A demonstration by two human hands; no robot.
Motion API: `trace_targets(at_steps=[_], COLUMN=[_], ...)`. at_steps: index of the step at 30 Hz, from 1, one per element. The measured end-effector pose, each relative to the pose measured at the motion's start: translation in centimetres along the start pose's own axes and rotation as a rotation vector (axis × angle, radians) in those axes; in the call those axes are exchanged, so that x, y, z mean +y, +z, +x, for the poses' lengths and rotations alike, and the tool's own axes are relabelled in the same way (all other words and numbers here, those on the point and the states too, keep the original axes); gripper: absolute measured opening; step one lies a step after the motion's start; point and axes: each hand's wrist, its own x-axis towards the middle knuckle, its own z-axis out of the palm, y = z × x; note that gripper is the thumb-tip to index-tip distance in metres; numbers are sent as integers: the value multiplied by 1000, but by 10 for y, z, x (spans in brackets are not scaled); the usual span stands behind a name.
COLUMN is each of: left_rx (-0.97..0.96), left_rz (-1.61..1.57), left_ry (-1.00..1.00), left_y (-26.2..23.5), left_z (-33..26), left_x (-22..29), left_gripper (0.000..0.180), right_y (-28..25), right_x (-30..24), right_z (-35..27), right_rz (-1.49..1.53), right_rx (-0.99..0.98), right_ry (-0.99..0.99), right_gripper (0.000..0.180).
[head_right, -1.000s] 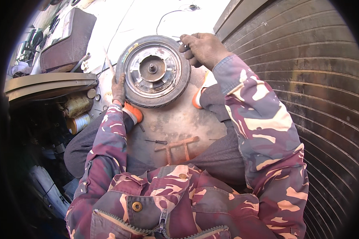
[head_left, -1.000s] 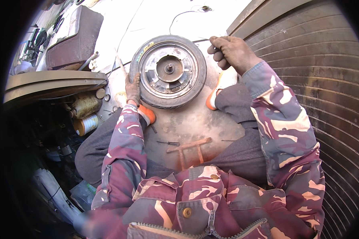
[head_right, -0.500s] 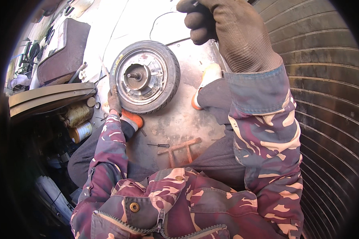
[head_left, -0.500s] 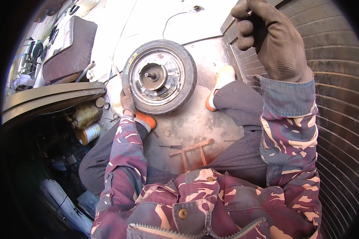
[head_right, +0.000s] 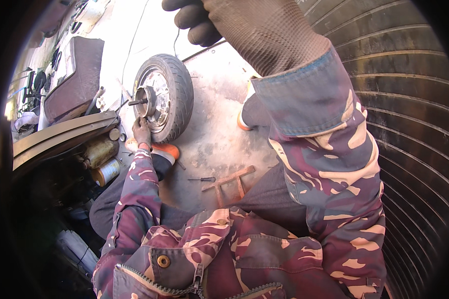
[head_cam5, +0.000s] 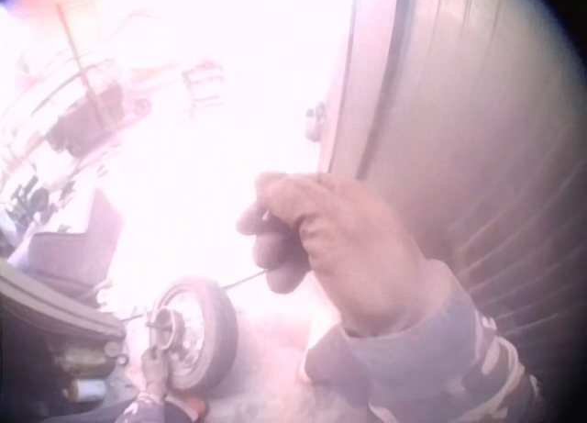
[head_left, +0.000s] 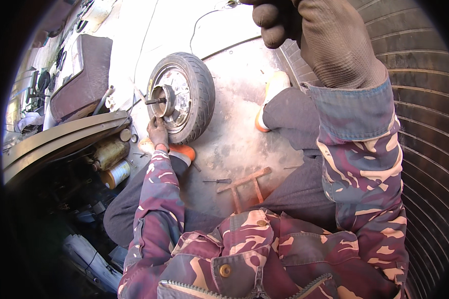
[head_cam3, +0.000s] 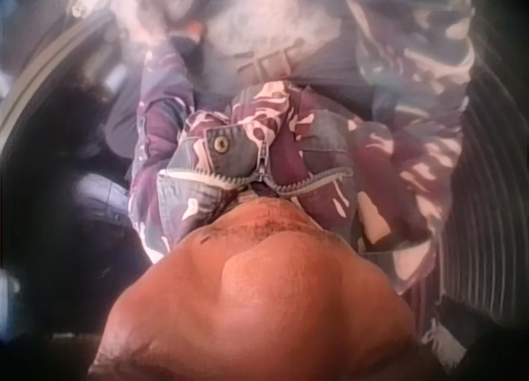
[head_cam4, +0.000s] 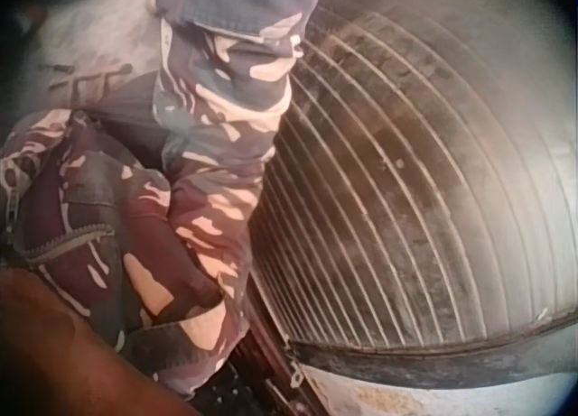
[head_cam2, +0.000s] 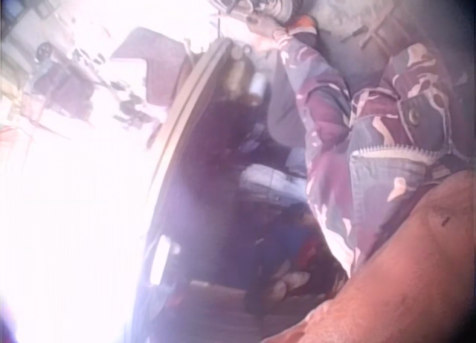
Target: The person sits on the floor and uses a metal rod to pry and adjust the tire bead on a motorcycle wheel. They repeatedly rotate the wheel and work around the rim to seat the tire.
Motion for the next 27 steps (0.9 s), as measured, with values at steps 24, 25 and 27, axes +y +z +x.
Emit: trace_targets(at_steps=[24, 25, 27], left_rx=[-290, -263, -192], left_rz=[-896, -837, -765], left_ry=[-645, -762, -804], left_y=[-49, -51, -49], left_z=[-173, -174, -175], left_x=[33, 32, 32], left_gripper=[44, 46, 44], right_y=[-14, -12, 1], right_x=[31, 26, 10], right_z=[83, 73, 58], right_rz=[-1588, -1257, -665], right_rx=[-184, -204, -200], right_ry=[-774, -628, -289], right_gripper=[25, 26, 26])
